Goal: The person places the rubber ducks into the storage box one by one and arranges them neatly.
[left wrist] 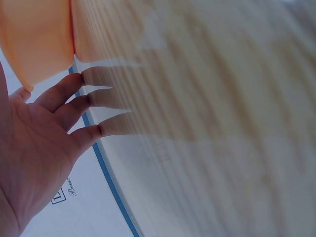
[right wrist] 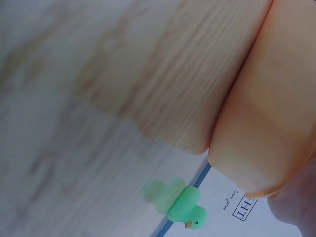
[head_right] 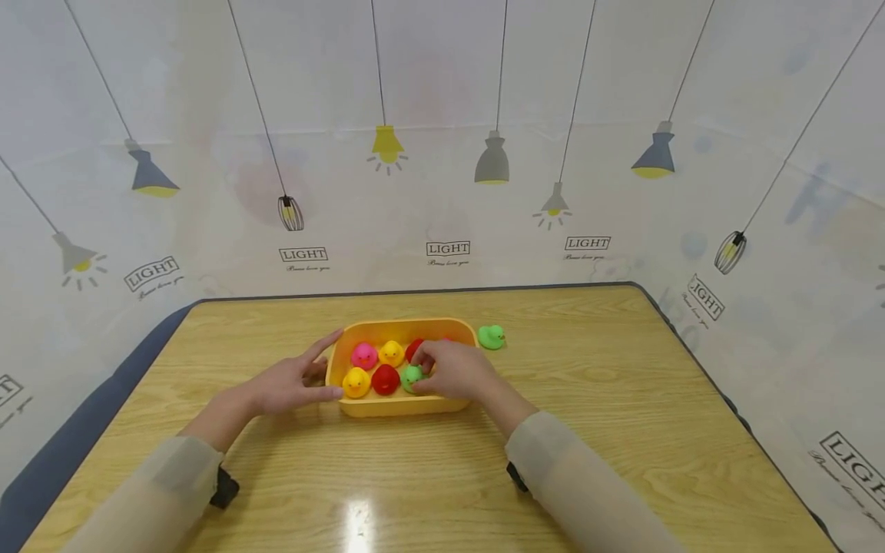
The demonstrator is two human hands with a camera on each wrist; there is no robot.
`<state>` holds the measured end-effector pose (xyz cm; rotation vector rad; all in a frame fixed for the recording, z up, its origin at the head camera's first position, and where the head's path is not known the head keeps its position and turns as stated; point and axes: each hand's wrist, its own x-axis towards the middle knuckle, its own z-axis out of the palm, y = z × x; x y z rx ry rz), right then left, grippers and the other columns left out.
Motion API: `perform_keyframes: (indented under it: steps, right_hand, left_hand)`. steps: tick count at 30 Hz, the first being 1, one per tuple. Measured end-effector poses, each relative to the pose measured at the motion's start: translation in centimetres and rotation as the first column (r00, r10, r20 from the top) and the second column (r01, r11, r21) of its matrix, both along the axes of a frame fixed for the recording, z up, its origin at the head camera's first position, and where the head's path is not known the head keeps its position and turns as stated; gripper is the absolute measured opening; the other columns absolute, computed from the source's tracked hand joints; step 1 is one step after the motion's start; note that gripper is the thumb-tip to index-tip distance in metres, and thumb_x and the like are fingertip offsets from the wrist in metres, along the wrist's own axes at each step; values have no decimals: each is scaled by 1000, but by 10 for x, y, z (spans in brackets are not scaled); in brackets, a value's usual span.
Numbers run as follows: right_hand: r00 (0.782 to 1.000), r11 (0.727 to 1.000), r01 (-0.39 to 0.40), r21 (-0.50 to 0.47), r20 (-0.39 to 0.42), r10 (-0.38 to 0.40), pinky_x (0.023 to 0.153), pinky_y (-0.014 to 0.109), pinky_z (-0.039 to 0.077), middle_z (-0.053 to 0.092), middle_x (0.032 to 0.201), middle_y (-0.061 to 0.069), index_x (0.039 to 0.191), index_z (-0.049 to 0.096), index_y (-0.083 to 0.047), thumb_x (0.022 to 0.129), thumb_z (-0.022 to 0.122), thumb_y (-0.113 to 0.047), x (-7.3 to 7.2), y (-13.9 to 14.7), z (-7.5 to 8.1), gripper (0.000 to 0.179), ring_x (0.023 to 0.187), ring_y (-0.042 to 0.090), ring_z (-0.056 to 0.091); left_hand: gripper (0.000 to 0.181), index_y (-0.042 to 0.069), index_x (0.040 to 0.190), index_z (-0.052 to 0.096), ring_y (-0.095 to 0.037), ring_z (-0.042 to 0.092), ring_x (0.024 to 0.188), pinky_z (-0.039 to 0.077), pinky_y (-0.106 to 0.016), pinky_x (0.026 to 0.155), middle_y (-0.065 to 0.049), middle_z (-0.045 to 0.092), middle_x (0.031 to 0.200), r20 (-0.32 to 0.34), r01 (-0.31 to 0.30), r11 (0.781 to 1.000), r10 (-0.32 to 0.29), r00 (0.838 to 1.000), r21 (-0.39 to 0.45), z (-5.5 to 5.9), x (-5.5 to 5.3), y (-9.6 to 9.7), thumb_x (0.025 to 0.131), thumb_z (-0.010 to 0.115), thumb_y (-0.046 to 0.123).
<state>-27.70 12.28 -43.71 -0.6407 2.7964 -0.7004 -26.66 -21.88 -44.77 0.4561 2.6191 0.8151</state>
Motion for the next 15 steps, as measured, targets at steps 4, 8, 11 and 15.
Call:
perform_keyframes:
  steps: [4,8,11,15]
  right_hand:
    - [1000,1000,-4,-10,0,4,91,37,56,72,103,-10,116,74,-24,92,89,-38,0,0,0,32,95,14,63]
    - [1000,1000,-5,-23,3,5,92,37,57,72,105,-10,117,74,-24,93,87,-36,1,1,0,29,96,14,63]
    - [1000,1000,-11,-23,-10,11,92,38,57,72,105,-10,117,75,-24,95,85,-35,1,1,0,27,96,14,63]
    - [1000,1000,-14,-16,-22,13,92,37,57,73,104,-11,117,75,-24,98,84,-35,0,1,-2,24,96,13,63]
  left_hand:
    - [112,52,174,0,-54,46,155,29,-79,126,-23,49,169,-1,-2,1000,2,1000,0,0,0,0,92,71,79]
    - [112,52,174,-1,-55,46,155,29,-80,126,-22,49,169,-2,-1,1000,1,1000,-2,-1,0,0,92,71,79]
    - [112,52,174,0,-55,46,155,29,-80,126,-22,50,169,0,-1,1000,1,1000,-3,-1,-1,0,92,71,79]
    - [112,52,174,-1,-55,46,155,29,-80,125,-23,49,169,6,-3,1000,3,1000,-3,-1,0,0,92,71,79]
